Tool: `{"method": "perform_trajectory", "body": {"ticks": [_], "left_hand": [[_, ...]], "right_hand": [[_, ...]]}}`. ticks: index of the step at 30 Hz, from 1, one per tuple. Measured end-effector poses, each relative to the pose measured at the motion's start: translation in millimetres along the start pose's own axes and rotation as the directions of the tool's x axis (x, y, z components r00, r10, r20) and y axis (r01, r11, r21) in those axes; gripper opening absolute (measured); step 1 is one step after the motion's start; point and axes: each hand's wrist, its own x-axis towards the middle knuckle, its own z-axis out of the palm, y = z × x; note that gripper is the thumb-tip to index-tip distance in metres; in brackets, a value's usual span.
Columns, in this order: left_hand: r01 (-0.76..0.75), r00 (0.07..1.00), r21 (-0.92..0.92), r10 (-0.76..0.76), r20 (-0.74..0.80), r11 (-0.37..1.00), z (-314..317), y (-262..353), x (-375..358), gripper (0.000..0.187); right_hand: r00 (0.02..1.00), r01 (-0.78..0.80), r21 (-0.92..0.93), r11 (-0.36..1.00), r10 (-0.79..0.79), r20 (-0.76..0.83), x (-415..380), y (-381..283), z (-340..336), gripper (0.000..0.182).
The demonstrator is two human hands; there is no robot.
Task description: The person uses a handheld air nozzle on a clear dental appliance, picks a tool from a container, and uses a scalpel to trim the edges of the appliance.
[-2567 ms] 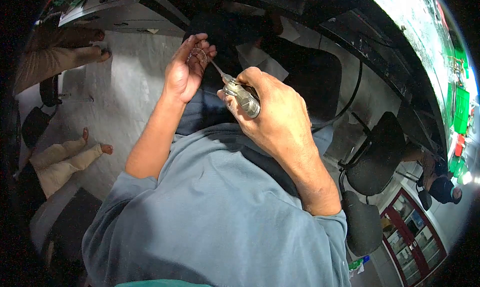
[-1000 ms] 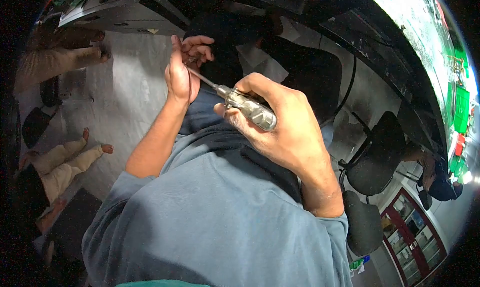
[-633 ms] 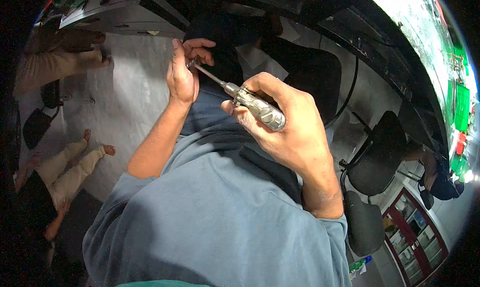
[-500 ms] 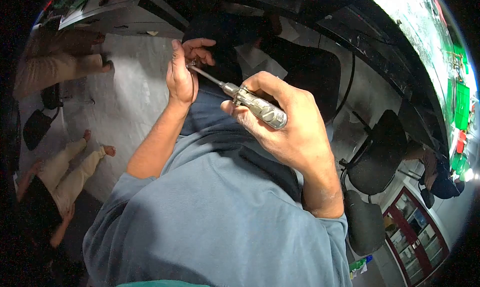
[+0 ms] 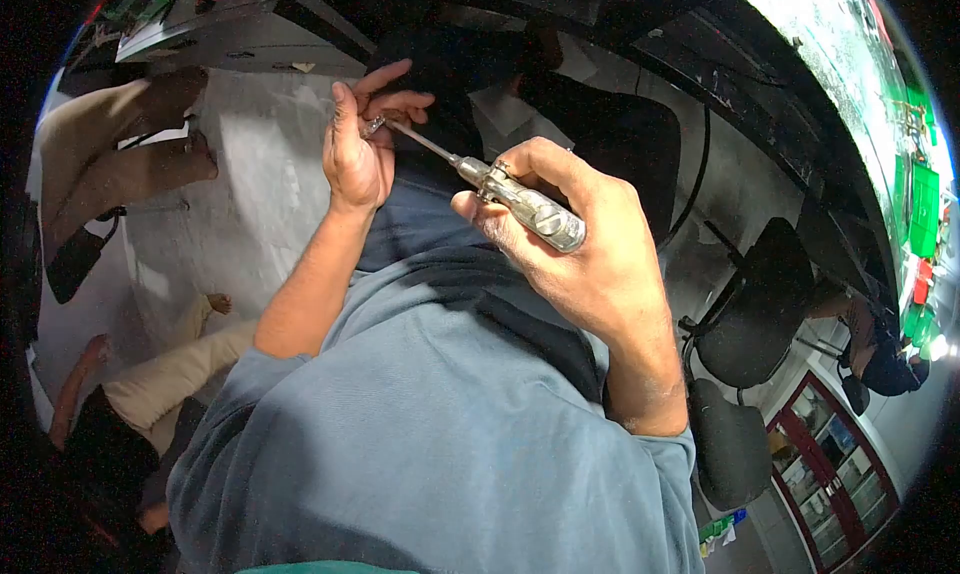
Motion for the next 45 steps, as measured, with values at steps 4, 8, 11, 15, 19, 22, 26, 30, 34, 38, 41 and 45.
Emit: {"method": "perform_trajectory", "body": {"ticks": [4, 8, 11, 15, 19, 22, 26, 30, 34, 38, 41, 45], "left_hand": [[-0.002, 1.0, -0.065, 0.003, 0.016, 0.998, -1, 1, 0, 0.066], [0.057, 0.998, -0.125, -0.056, 0.013, 0.99, -3, 2, 0, 0.065], [0.113, 0.988, -0.228, -0.133, -0.076, 0.967, 0, 1, 4, 0.062], [0.243, 0.959, -0.374, -0.279, -0.046, 0.895, -18, -9, 10, 0.058], [0.339, 0.938, -0.473, -0.331, 0.104, 0.813, -17, -11, 12, 0.043], [0.362, 0.913, -0.491, -0.408, 0.016, 0.792, -10, -1, 12, 0.042], [0.4, 0.906, -0.51, -0.412, 0.095, 0.762, -13, -2, 13, 0.05], [0.41, 0.911, -0.511, -0.367, 0.19, 0.755, -17, -4, 12, 0.05], [0.4, 0.91, -0.455, -0.404, 0.094, 0.796, -10, -1, 12, 0.045], [0.426, 0.879, -0.362, -0.475, -0.052, 0.829, 5, 12, 12, 0.036], [0.384, 0.913, -0.434, -0.406, 0.044, 0.815, -22, -13, 13, 0.031], [0.376, 0.927, -0.425, -0.329, 0.182, 0.824, -28, -18, 13, 0.025]], "right_hand": [[0.998, -0.061, 0.024, 0.998, 0.061, 0.012, -1, -6, 0, 0.024], [0.998, -0.015, -0.089, 0.996, 0.01, -0.054, 0, -6, 4, 0.021], [0.998, -0.067, -0.159, 0.985, 0.067, -0.005, 0, -5, 0, 0.023], [0.999, -0.035, -0.027, 0.999, 0.035, 0.014, -3, 7, -1, 0.029], [0.996, -0.079, -0.001, 0.997, 0.079, 0.031, -6, 8, -3, 0.032], [0.997, -0.072, -0.001, 0.997, 0.072, 0.019, -7, 4, -6, 0.031], [0.997, -0.076, 0.036, 0.996, 0.076, -0.007, -8, 6, -8, 0.028], [0.996, 0.0, -0.078, 0.997, -0.007, -0.087, -7, 7, -5, 0.028], [0.993, 0.042, -0.131, 0.991, -0.056, -0.105, -5, 8, 2, 0.03], [1.0, 0.008, -0.103, 0.995, -0.01, -0.019, -4, 10, 2, 0.028], [0.999, -0.03, -0.125, 0.992, 0.028, -0.017, -5, 4, 2, 0.028], [1.0, -0.024, -0.22, 0.975, 0.023, -0.008, -4, 7, 1, 0.028]]}}
